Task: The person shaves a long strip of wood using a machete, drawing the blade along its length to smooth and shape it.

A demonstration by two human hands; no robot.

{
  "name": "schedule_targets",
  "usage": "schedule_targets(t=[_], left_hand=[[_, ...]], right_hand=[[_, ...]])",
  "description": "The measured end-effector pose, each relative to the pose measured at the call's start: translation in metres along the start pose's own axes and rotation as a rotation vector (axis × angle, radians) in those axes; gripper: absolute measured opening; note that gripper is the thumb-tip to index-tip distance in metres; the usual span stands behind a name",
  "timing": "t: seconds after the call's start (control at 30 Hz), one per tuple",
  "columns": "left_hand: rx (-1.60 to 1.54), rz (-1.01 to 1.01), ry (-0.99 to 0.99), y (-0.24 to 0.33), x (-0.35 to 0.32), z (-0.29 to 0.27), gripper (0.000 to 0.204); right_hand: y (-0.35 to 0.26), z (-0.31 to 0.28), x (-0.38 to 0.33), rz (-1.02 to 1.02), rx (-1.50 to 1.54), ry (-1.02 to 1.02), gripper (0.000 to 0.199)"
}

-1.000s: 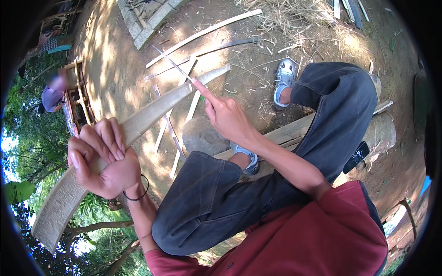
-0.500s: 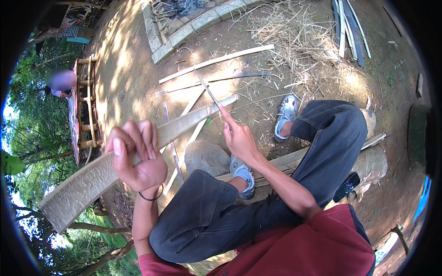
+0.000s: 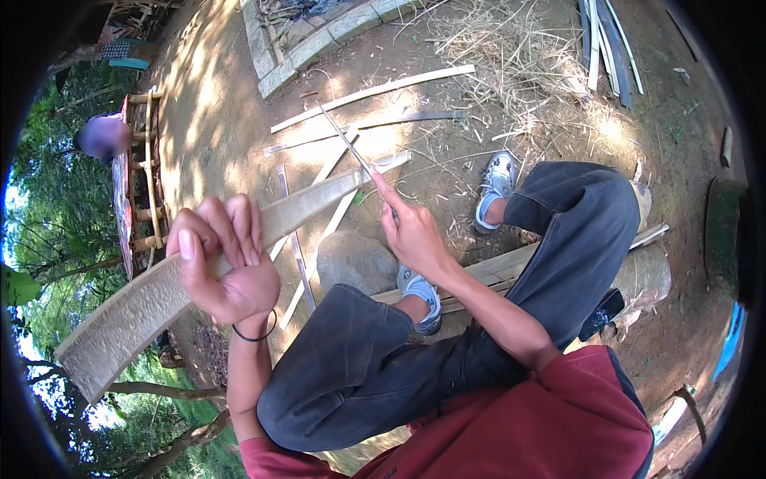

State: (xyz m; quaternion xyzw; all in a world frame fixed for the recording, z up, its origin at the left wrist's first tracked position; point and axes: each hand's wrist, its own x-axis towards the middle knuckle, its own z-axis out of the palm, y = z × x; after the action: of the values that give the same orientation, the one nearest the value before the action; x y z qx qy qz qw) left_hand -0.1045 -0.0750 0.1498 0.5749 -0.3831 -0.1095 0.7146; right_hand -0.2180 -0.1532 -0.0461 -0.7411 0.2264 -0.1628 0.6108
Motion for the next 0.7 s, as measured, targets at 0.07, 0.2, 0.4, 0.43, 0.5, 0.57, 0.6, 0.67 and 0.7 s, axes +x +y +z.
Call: schedule_targets(t=[0.07, 0.2, 0.4, 0.43, 0.5, 0.57, 0.6, 0.67, 0.7], left_hand=[[0.027, 0.007, 0.006, 0.000, -0.001, -0.002, 0.034], [-0.018, 0.012, 0.032, -0.003, 0.003, -0.007, 0.035], [0.018, 0.039, 0.078, -0.002, 0.002, 0.003, 0.035], [0.018, 0.042, 0.101, -0.003, 0.002, 0.007, 0.035], [0.010, 0.035, 0.133, -0.003, 0.000, 0.007, 0.035], [0.007, 0.043, 0.148, -0.003, 0.002, 0.006, 0.035], [0.006, 0.044, 0.153, -0.004, 0.002, 0.003, 0.035], [0.005, 0.053, 0.152, -0.006, 0.004, -0.002, 0.034], [0.007, 0.058, 0.147, -0.006, 0.005, -0.006, 0.034]], right_hand=[[-0.001, 0.006, -0.002, -0.060, -0.006, 0.029, 0.060], [0.037, 0.015, 0.005, 0.051, -0.033, 0.021, 0.061], [0.007, 0.011, 0.005, 0.002, 0.117, 0.055, 0.059], [0.001, 0.011, 0.006, -0.057, 0.124, 0.083, 0.058], [0.004, 0.014, 0.003, -0.078, 0.073, 0.087, 0.059], [0.002, 0.014, 0.004, -0.076, 0.033, 0.064, 0.060], [0.002, 0.014, 0.003, -0.053, 0.016, 0.034, 0.062], [0.000, 0.013, 0.005, -0.017, 0.013, -0.006, 0.064], [-0.003, 0.013, 0.006, -0.002, 0.031, -0.018, 0.064]])
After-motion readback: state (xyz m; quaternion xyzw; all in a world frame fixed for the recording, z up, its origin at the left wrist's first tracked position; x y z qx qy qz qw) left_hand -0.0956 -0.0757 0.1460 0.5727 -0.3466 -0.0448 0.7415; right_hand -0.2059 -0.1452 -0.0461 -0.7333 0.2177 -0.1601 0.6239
